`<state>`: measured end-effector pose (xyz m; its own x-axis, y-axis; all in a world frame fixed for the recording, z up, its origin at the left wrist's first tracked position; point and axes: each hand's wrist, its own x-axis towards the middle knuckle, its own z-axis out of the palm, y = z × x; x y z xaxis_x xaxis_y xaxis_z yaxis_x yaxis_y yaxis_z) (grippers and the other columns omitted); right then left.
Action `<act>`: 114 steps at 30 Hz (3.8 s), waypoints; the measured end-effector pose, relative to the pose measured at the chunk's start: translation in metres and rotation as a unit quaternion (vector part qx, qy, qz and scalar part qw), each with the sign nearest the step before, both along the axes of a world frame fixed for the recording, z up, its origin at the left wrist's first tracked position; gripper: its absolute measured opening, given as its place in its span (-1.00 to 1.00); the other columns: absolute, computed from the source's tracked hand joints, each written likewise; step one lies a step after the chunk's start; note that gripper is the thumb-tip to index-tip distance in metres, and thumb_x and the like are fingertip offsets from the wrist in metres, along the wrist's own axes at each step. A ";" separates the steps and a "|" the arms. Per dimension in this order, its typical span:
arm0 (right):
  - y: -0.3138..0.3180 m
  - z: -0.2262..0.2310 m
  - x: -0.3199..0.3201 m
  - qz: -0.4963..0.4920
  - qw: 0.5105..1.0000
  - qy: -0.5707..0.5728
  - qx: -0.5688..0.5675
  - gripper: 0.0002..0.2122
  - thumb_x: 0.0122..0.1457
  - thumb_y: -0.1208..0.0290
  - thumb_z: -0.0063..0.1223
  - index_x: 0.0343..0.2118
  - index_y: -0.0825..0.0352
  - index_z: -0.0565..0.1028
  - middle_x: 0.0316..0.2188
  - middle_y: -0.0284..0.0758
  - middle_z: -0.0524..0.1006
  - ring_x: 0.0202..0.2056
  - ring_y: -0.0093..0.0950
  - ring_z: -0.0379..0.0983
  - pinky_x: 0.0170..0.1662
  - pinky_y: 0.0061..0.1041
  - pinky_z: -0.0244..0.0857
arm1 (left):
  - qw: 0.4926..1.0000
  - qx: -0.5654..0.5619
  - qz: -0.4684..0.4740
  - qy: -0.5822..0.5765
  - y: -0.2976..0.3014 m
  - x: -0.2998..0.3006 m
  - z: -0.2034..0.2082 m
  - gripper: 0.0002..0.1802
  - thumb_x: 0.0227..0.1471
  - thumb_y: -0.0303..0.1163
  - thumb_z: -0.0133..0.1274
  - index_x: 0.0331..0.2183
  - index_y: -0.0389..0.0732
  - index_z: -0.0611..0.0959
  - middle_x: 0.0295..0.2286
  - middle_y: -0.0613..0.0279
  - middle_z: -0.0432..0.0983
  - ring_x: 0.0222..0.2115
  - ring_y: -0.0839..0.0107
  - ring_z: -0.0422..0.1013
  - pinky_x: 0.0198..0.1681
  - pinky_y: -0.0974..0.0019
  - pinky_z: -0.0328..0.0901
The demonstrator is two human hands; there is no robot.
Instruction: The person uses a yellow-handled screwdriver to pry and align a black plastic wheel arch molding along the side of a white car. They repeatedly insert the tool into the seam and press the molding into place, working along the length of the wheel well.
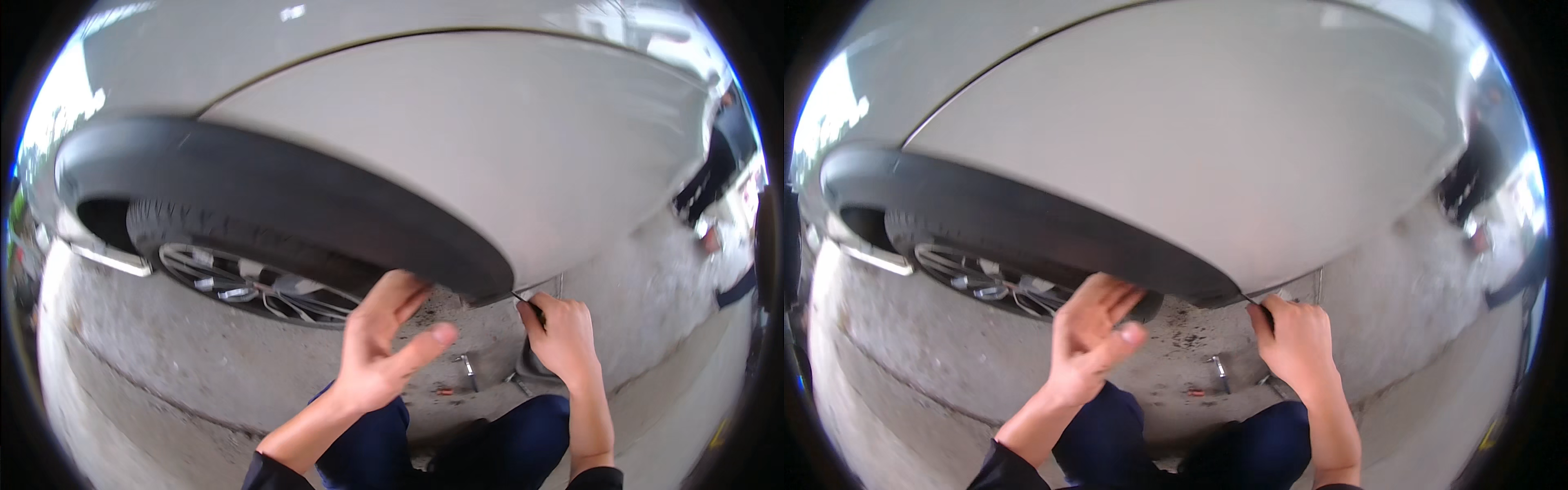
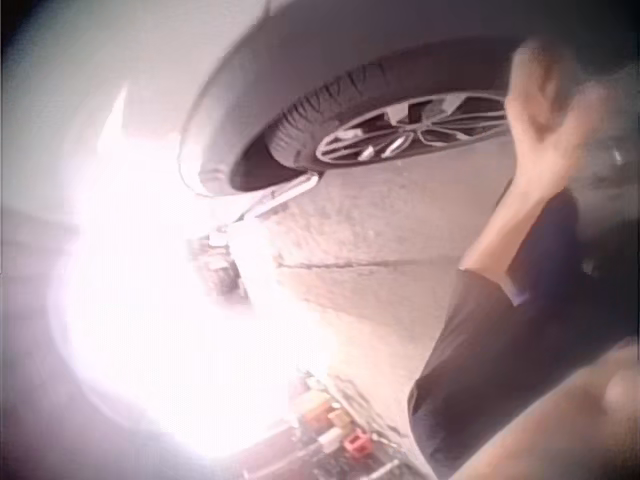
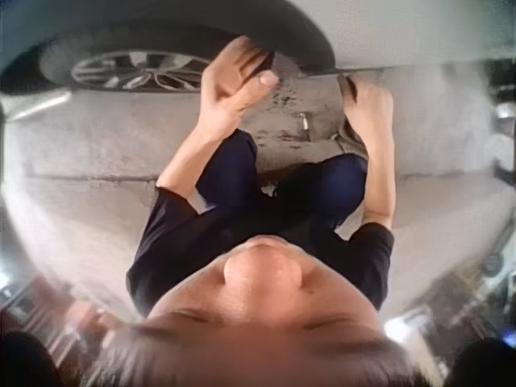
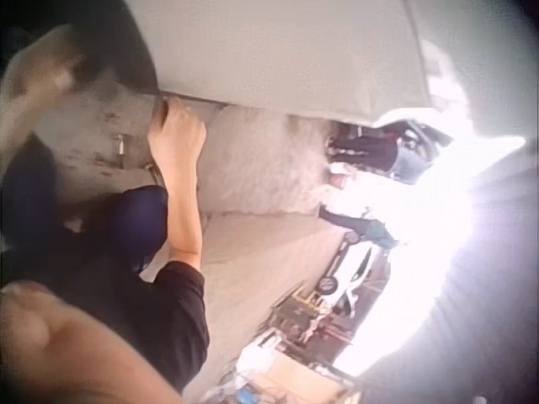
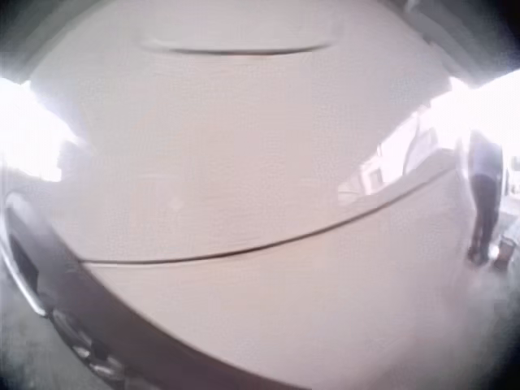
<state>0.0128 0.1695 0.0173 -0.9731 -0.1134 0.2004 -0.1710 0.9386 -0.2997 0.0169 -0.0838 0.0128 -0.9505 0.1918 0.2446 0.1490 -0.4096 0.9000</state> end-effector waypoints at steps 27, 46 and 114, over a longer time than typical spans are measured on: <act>-0.025 -0.022 0.023 -0.097 0.993 -0.058 0.025 -0.85 0.14 0.48 0.08 -0.27 0.42 0.55 -0.46 -0.28 0.58 -0.40 -0.42 0.50 -0.29 -0.43 0.35 | 0.978 0.106 0.162 0.075 0.007 -0.045 -0.030 -0.50 -0.38 -0.35 0.51 -0.58 -0.25 0.43 -0.57 0.21 0.29 -0.59 0.37 0.28 -0.53 0.33 0.23; -0.088 0.153 0.064 -0.017 0.997 -0.035 -0.072 -0.60 0.09 0.65 0.03 0.04 0.46 0.51 -0.59 -0.32 0.53 -0.62 -0.64 0.38 -0.50 -0.67 0.22 | 0.983 0.017 0.156 0.092 -0.019 -0.008 0.003 -0.34 -0.16 -0.32 0.40 -0.05 -0.39 0.50 -0.13 0.03 0.40 -0.12 0.19 0.47 -0.02 0.19 0.41; -0.097 0.122 0.048 0.007 0.957 -0.014 -0.290 -0.70 0.12 0.54 0.07 -0.07 0.50 0.55 -0.47 -0.23 0.63 -0.68 -0.70 0.30 -0.56 -0.68 0.10 | 0.959 0.201 0.196 -0.037 0.018 -0.011 0.021 -0.56 -0.18 -0.61 0.36 -0.19 -0.30 0.56 -0.27 0.20 0.56 -0.18 0.39 0.47 -0.06 0.29 0.36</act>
<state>0.0606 0.0727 0.1393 -0.9783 -0.0041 0.2074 -0.1666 0.6111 -0.7738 0.0060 -0.0662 0.0343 -0.9479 -0.2792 0.1531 0.3042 -0.6515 0.6950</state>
